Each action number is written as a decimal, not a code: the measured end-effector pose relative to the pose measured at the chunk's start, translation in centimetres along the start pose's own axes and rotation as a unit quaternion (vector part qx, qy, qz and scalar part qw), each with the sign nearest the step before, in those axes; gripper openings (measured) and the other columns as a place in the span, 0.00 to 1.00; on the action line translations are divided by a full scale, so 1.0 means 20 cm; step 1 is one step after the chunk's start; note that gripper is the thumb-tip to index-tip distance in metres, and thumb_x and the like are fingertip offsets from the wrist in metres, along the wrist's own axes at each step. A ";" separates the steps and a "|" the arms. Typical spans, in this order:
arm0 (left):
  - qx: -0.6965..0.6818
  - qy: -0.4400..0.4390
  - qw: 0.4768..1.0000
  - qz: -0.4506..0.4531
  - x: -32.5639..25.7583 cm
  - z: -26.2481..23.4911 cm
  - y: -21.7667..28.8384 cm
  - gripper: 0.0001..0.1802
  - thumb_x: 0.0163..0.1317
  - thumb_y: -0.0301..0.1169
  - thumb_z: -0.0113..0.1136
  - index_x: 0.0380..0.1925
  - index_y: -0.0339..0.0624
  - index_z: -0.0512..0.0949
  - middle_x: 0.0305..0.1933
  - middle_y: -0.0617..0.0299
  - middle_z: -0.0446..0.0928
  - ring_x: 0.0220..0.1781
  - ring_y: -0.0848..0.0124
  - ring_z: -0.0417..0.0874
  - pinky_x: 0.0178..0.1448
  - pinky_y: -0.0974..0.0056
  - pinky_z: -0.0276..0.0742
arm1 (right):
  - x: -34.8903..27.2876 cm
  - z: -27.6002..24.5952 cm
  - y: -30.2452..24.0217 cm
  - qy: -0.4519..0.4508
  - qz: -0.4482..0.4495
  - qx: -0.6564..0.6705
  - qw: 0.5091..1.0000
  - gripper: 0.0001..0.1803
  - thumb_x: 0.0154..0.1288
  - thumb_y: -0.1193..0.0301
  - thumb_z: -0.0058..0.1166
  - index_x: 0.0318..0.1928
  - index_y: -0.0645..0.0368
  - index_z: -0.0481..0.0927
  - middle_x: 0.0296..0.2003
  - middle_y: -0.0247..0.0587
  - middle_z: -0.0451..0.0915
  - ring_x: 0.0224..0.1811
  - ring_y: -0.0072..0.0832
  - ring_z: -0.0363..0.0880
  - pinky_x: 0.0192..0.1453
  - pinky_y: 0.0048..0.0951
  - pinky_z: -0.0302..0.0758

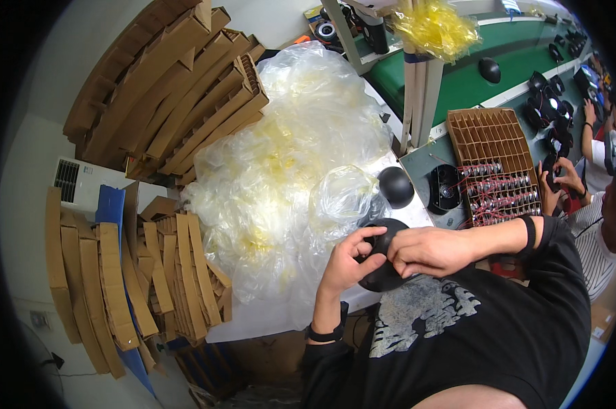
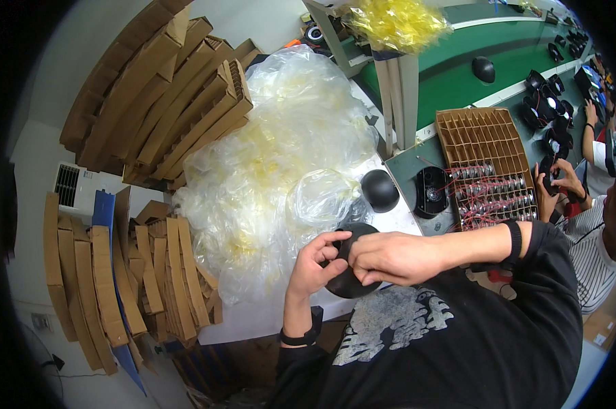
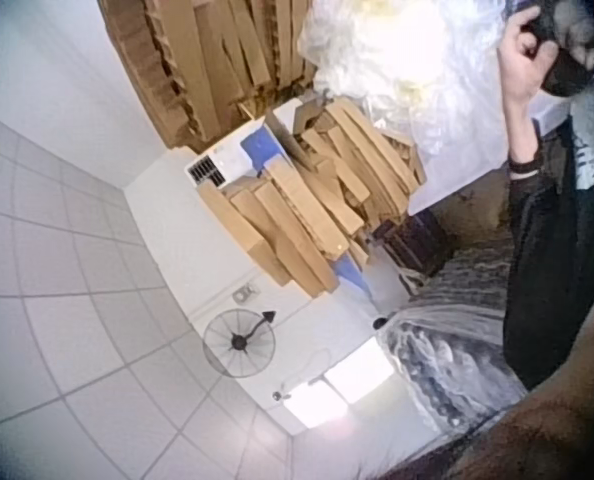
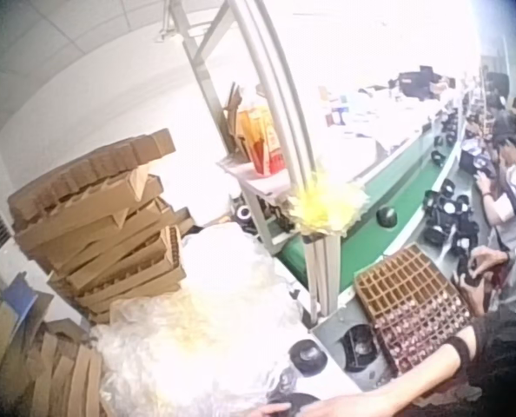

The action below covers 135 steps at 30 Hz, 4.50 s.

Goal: The person joins two black plastic shell pieces together by hand and places the assembly on the table. They then pull a plastic bag from a pile, insert the assembled shell into it, and set the bagged item aside.

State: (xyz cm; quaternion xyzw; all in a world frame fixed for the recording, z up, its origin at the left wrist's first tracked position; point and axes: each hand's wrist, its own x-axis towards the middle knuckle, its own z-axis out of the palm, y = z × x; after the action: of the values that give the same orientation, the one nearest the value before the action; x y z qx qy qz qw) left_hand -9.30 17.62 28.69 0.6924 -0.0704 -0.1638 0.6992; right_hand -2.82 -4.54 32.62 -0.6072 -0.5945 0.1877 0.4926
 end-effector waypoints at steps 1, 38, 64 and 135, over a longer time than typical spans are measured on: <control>0.009 -0.004 1.000 0.002 0.00 0.01 0.01 0.25 0.53 0.24 0.64 0.54 0.39 0.71 0.18 0.78 0.59 0.23 0.87 0.55 0.27 0.78 0.51 | -0.01 -0.01 -0.02 -0.001 0.000 -0.001 1.000 0.07 0.62 0.71 0.51 0.32 0.61 0.71 0.36 0.43 0.71 0.41 0.41 0.71 0.45 0.37 0.69; 0.049 0.205 0.977 0.020 -0.04 0.02 -0.10 0.20 0.57 0.25 0.61 0.50 0.34 0.72 0.16 0.73 0.66 0.19 0.86 0.62 0.25 0.79 0.58 | 0.06 -1.13 -0.02 0.570 0.164 -0.473 0.652 0.29 0.43 0.55 0.69 0.41 0.58 0.71 0.26 0.33 0.76 0.31 0.31 0.77 0.39 0.32 0.71; -0.252 0.046 0.966 0.037 -0.08 0.03 0.05 0.30 0.56 0.35 0.62 0.55 0.31 0.64 0.42 0.58 0.77 0.43 0.74 0.77 0.49 0.72 0.72 | 0.08 -0.22 0.00 0.191 0.013 0.013 0.981 0.24 0.54 0.69 0.61 0.50 0.62 0.71 0.48 0.47 0.74 0.53 0.38 0.72 0.54 0.36 0.70; 0.120 -0.007 0.933 0.339 0.66 0.49 0.46 0.07 0.48 0.21 0.67 0.24 0.38 0.76 0.25 0.59 0.76 0.28 0.67 0.78 0.33 0.67 0.73 | -0.79 -0.93 0.64 0.744 0.150 0.454 0.466 0.25 0.60 0.47 0.46 0.48 0.51 0.72 0.40 0.35 0.77 0.38 0.27 0.75 0.35 0.29 0.73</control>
State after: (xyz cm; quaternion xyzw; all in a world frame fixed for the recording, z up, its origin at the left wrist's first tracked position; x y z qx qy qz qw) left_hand 1.07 3.96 36.48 0.7050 -0.3251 0.0872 0.6242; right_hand 15.65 -23.44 24.68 -0.2878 0.2659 -0.0207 0.9198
